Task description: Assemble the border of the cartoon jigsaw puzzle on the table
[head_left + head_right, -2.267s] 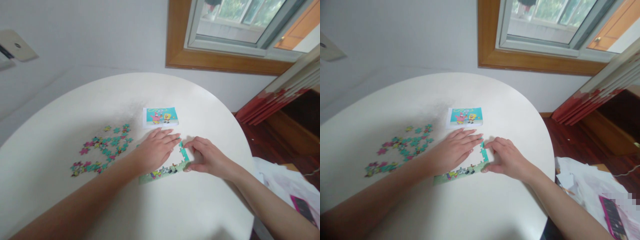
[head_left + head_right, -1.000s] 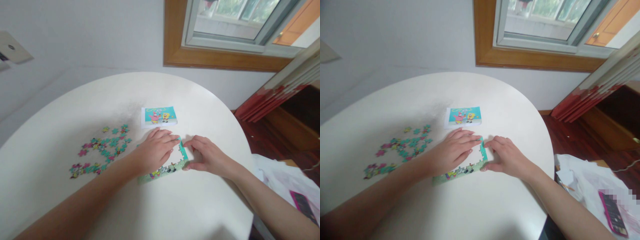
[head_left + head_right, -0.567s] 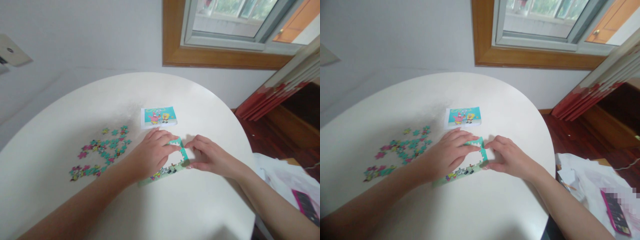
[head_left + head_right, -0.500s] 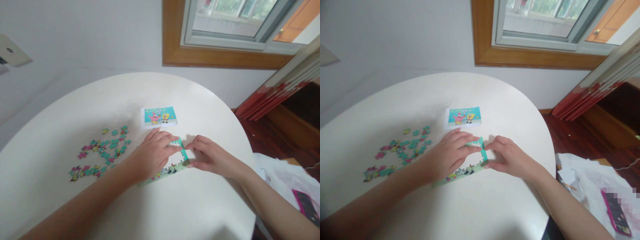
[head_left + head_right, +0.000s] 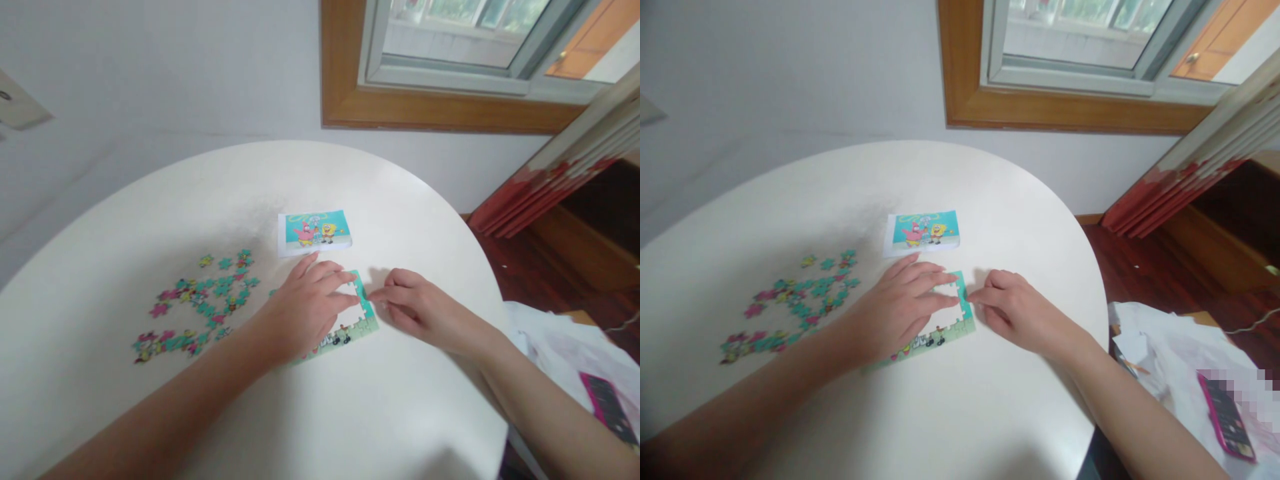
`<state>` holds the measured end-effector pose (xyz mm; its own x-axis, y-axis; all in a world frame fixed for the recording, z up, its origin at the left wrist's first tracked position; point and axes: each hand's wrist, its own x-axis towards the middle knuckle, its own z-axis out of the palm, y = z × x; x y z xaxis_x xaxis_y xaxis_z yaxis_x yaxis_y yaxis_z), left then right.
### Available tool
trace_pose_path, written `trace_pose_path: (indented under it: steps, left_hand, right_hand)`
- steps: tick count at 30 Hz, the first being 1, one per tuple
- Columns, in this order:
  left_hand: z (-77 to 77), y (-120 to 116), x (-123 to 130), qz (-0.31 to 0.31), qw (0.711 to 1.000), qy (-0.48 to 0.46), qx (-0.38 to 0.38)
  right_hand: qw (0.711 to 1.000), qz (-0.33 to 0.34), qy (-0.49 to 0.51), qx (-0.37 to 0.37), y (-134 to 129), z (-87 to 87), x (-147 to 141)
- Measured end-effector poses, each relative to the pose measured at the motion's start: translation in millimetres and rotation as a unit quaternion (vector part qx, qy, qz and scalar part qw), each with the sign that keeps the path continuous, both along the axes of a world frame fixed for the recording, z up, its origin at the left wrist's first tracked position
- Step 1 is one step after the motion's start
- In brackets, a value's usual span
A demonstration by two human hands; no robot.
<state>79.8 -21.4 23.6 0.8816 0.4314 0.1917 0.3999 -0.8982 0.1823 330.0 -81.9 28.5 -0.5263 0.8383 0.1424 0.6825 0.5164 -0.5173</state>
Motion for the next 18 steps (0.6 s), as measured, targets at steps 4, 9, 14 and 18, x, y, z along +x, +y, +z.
trace_pose_path:
  steps: [4, 9, 14, 18]
  left_hand:
    - [9.0, 2.9, -5.0, 0.005, 0.998, -0.045, -0.037]
    - [41.0, 6.3, -50.8, 0.079, 0.990, -0.104, -0.048]
    - [39.6, -12.3, -103.5, 0.138, 0.988, -0.071, -0.017]
    - [16.4, -35.2, -113.4, 0.134, 0.989, -0.027, -0.049]
  right_hand:
    - [1.000, -0.001, 0.014, 0.012, 0.0, -2.0, 0.2]
    - [0.999, 0.024, 0.038, -0.002, -0.4, -2.0, 1.8]
    - [0.999, 0.039, 0.029, -0.016, -2.3, -1.5, 1.7]
    - [0.998, 0.033, 0.039, -0.023, -5.0, 0.1, 1.0]
